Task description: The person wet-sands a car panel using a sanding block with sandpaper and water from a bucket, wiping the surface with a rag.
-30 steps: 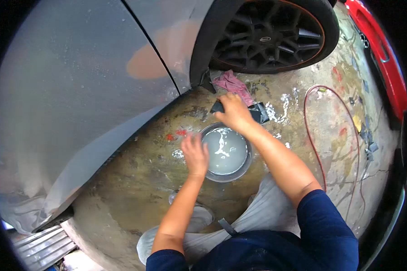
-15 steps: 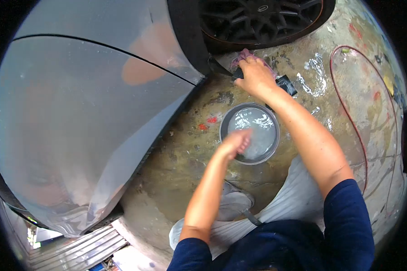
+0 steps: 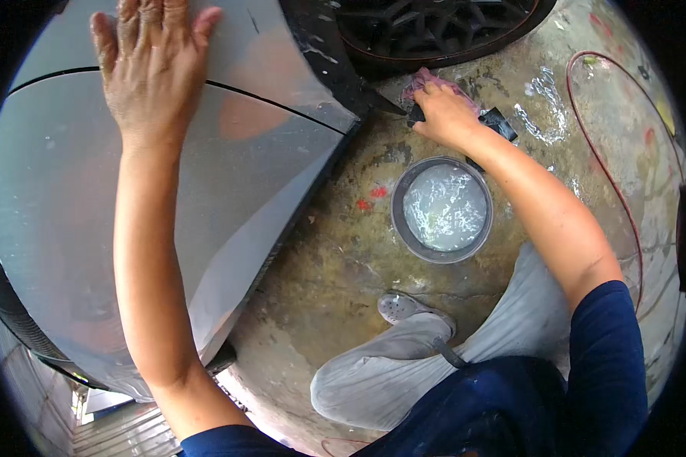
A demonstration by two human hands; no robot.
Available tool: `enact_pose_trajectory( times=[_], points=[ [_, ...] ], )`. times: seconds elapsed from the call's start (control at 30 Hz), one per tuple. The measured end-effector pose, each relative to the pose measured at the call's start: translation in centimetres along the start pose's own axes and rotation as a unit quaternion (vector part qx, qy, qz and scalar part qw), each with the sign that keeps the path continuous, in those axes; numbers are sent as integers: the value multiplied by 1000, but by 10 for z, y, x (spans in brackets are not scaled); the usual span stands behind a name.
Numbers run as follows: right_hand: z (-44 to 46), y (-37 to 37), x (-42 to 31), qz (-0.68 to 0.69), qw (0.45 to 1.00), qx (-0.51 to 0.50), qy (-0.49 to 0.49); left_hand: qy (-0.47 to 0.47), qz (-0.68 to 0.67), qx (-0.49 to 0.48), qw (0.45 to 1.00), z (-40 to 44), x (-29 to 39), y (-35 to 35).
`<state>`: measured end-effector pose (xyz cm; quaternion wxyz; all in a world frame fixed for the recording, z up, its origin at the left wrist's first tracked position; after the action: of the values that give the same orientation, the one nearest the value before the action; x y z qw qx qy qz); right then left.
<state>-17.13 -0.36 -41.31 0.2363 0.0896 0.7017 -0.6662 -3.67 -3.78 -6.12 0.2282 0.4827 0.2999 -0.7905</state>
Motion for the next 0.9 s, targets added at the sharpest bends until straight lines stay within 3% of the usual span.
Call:
enact_pose_trajectory(
  times=[0.03,0.17,0.2,0.43,0.73,0.83,0.9],
  points=[
    [-1,1,0,4,1000,-6,0,-20,1,-63,998,-3,4,3],
    [-2,6,3,-6,1000,-5,-4,106,-217,91,966,-64,46,27],
    [-2,7,3,-9,1000,-1,-5,112,-192,36,974,-79,58,41],
    [-2,15,0,-5,1000,-16,-14,66,-217,4,974,-106,93,53],
    [-4,17,-5,-8,1000,-18,-13,154,-205,-98,961,-179,157,79],
    [-3,21,-2,-26,1000,-16,-3,195,-277,-184,923,-211,193,81],
    [-4,23,-1,-20,1000,-23,-1,137,-413,-258,862,-243,226,76]
  ],
)
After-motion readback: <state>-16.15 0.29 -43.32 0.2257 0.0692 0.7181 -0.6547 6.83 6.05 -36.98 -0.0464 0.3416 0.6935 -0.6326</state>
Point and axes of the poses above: each hand's wrist, its own z-axis towards the middle knuckle, its own y-axis out of the palm, x = y × z, the point moved 6 cm from there along z, towards the middle knuckle, and after that the axes turned 9 degrees about -z, right-handed, at the moved point
